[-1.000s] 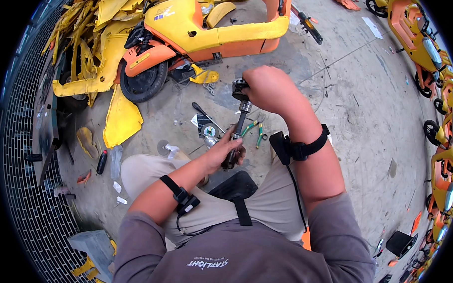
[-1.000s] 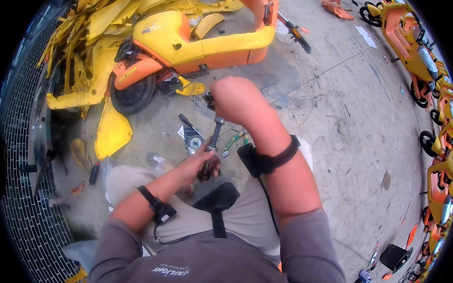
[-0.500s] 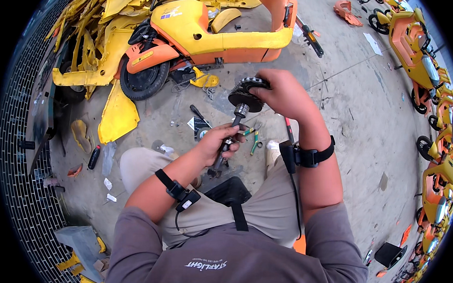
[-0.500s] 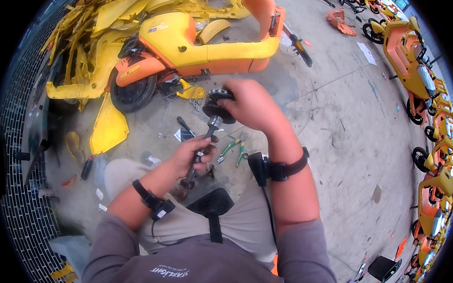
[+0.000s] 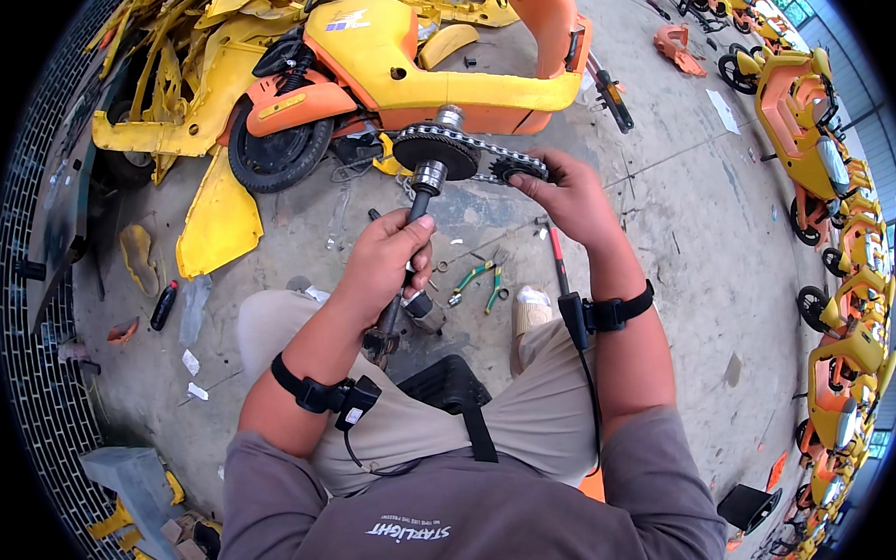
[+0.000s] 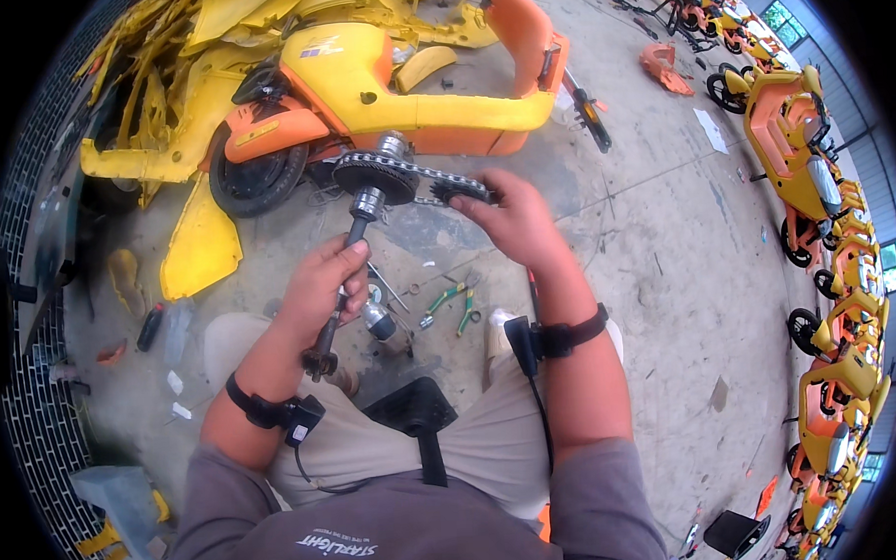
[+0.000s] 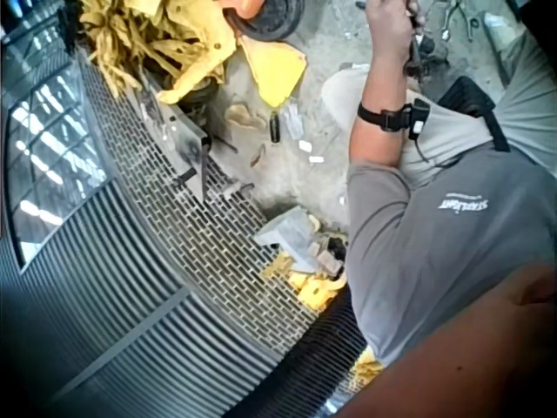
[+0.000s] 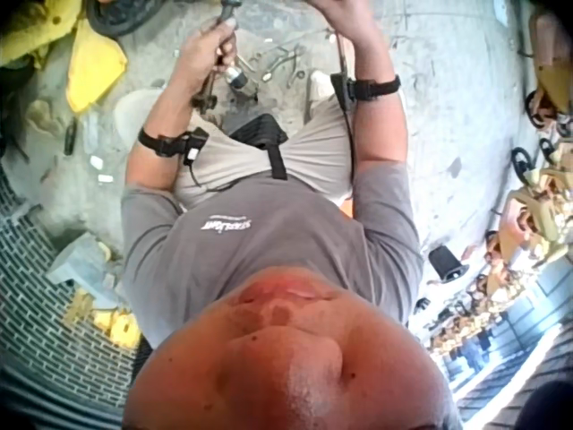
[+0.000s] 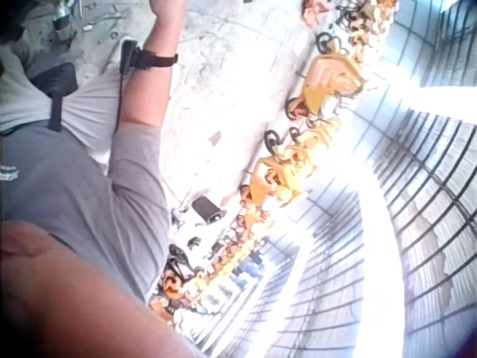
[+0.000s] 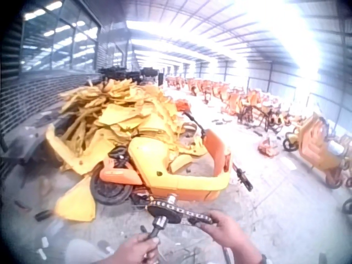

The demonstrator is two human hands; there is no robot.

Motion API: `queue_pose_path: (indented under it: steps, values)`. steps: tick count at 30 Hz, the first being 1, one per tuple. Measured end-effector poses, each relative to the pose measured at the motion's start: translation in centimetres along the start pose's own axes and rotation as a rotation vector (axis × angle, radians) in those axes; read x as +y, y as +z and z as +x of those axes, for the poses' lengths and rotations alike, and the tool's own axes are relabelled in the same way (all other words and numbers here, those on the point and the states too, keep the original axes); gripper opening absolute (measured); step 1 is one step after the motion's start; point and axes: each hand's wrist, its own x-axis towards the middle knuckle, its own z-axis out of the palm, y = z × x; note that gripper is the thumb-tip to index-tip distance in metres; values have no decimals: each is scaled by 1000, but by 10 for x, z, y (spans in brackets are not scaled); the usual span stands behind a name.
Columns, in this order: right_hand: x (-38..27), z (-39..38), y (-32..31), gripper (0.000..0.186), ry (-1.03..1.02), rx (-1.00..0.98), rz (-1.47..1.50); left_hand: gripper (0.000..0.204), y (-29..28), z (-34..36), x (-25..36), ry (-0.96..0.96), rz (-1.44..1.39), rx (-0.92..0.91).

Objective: The person handles a drive chain and a sprocket assembly on an axle, then removes a bearing and a gear by hand.

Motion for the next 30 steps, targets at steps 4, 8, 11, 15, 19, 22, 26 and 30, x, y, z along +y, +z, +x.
queue_pose_path:
  steps: [4, 8, 11, 15, 19, 22, 26, 30]
  values:
    - [-3, 8, 17, 28, 98, -80, 9, 22, -5, -14, 19, -10, 15, 52]
    - [-1, 13, 38, 28, 56, -116, -10, 21, -12, -24, 36, -13, 15, 114]
    - [-6, 17, 51, 28, -6, -126, -65, 22, -17, -26, 44, 8, 33, 144]
    - [-15, 23, 60, 27, -35, -144, -177, 23, -25, -25, 47, 20, 25, 124]
    - [-2, 27, 65, 26, -69, -190, -262, 23, -24, -21, 47, -12, 73, 105]
    - [3, 31, 68, 27, -1, -254, -278, 22, -28, -19, 45, -34, 60, 92]
    - [11, 31, 63, 29, 93, -211, -52, 20, -32, -13, 43, -42, -36, 120]
    - [9, 31, 63, 29, 110, -129, 235, 20, -38, -11, 41, -30, -65, 117]
